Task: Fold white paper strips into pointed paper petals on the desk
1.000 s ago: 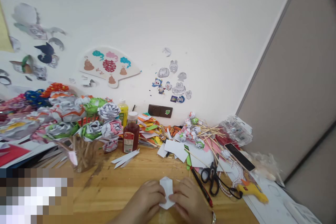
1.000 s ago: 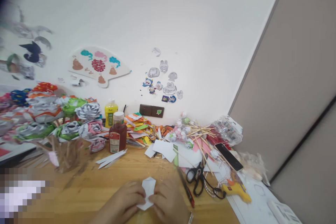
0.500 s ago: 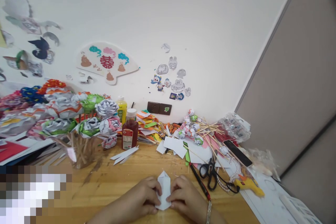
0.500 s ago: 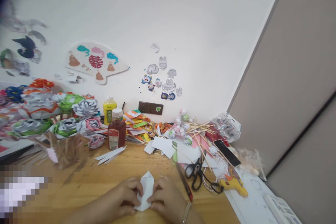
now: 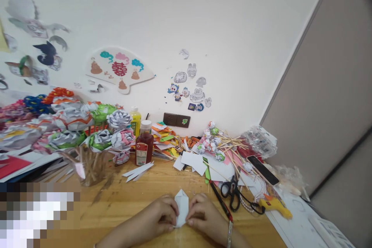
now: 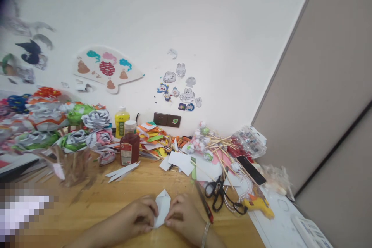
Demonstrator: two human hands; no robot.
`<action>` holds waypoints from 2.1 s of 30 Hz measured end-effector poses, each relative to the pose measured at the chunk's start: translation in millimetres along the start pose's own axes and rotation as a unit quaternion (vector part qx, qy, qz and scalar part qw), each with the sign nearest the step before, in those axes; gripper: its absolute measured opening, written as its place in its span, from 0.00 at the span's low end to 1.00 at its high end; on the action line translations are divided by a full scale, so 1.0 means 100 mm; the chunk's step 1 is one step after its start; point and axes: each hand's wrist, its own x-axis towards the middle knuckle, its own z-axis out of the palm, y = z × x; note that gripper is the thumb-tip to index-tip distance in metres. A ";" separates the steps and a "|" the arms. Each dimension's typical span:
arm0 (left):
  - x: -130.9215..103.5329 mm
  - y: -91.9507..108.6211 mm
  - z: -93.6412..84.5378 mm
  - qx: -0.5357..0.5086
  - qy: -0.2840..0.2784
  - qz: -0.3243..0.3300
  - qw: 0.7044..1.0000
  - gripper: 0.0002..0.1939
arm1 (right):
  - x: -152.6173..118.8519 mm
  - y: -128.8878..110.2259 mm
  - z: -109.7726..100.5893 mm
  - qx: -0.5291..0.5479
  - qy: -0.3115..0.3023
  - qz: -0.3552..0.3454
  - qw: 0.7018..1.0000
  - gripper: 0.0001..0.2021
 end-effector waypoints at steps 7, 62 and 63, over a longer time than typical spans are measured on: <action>0.02 -0.03 0.04 0.053 0.027 0.005 0.998 0.07 | 0.02 0.01 0.01 0.030 0.021 0.017 0.999 0.12; 0.12 0.06 0.23 0.130 0.099 -0.073 0.984 0.08 | 0.07 -0.26 0.09 -0.093 0.000 0.086 0.992 0.08; 0.12 0.06 0.24 0.131 0.099 -0.074 0.984 0.08 | 0.06 -0.27 0.10 -0.099 0.002 0.088 0.991 0.08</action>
